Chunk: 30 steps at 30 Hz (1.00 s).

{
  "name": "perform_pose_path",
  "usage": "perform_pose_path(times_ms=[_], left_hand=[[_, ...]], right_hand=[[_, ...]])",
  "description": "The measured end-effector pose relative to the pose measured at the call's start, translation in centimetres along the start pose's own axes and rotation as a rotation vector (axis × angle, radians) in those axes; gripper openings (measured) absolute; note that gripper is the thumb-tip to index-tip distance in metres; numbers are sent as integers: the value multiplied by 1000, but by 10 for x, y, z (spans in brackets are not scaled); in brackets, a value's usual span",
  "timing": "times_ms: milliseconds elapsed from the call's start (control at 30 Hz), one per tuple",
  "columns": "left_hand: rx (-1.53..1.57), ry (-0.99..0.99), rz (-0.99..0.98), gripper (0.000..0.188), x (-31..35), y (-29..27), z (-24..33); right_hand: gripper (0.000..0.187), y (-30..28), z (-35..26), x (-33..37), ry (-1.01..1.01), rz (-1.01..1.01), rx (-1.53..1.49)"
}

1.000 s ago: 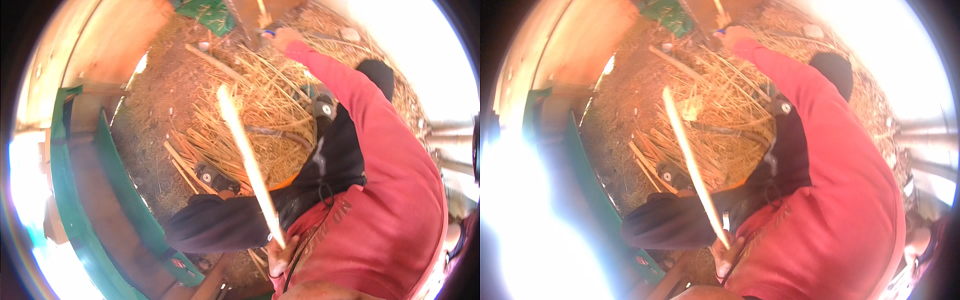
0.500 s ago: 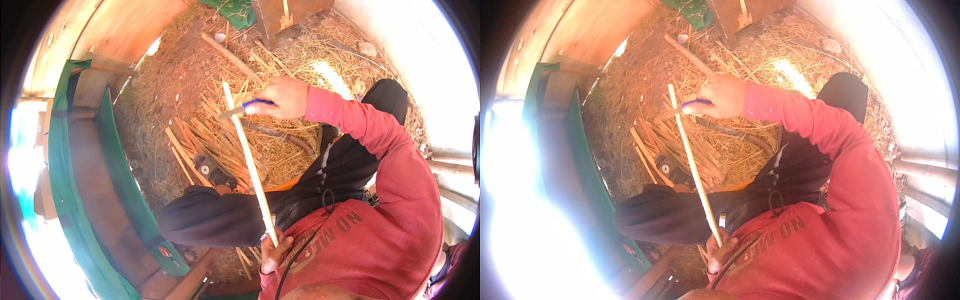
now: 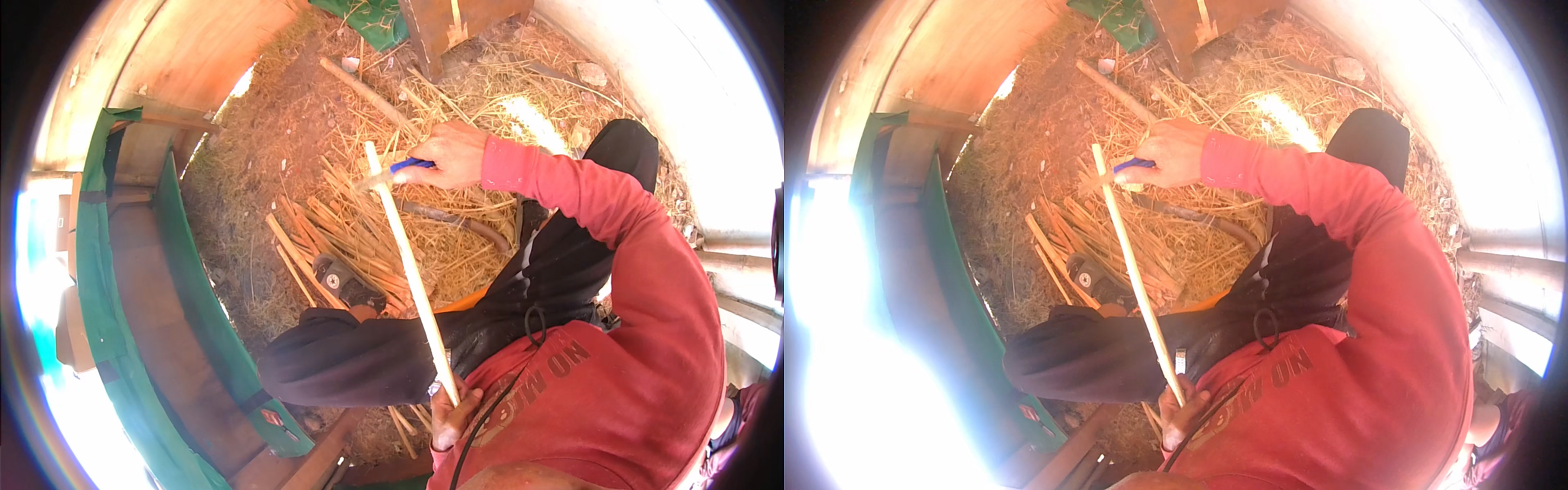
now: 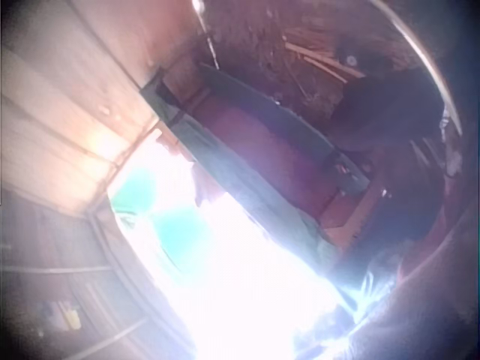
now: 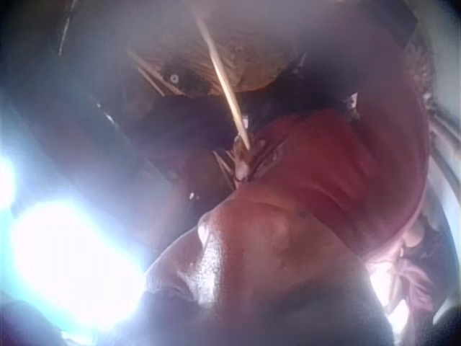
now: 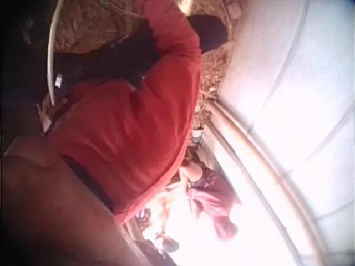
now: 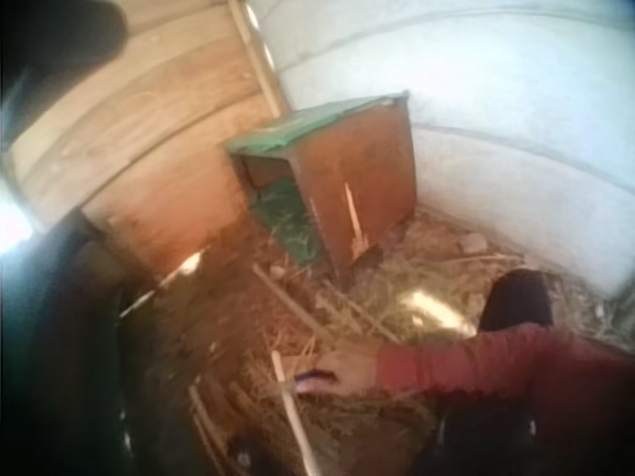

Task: The person sits on the ground and uses a knife to shave thin strips from a wooden stick. They hold the stick with one hand and scrape along its length with the knife in the other, creating wood shavings.

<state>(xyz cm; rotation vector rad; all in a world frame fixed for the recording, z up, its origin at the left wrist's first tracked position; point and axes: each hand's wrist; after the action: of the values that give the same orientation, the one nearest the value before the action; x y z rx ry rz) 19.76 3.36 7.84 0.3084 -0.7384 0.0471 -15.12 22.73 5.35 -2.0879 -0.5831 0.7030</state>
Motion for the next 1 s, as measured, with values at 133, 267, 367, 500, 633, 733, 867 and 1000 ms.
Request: perform_pose_path(times_ms=[133,267,367,500,633,733,867,1000], left_hand=[[94,-45,11,27,3,3,3],[-83,15,6,27,-1,-1,-5],[16,2,1,27,0,1,0],[30,14,4,27,0,-4,-5],[-390,38,24,26,6,10,9],[-146,10,-23,25,10,0,-2],[-5,-14,-21,26,-1,1,0],[-25,34,-12,26,-2,5,1]], right_hand=[[55,3,-2,4,-70,-92,23],[52,6,22,-9,85,-14,133],[52,10,8,-8,103,-37,61],[55,12,-6,7,-152,5,30],[61,0,34,-22,386,-75,148],[68,11,38,-15,288,29,150],[67,-8,21,-17,321,24,35],[61,-10,15,-12,268,4,-80]])
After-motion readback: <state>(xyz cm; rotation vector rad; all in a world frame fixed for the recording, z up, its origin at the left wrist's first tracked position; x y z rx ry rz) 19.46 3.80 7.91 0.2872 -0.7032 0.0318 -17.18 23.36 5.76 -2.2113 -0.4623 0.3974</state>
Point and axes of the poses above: each hand's wrist, its own x-axis away from the middle knuckle, its own y-axis out of the palm, z = x × y, and after that the axes turned 5 degrees about x, right-handed
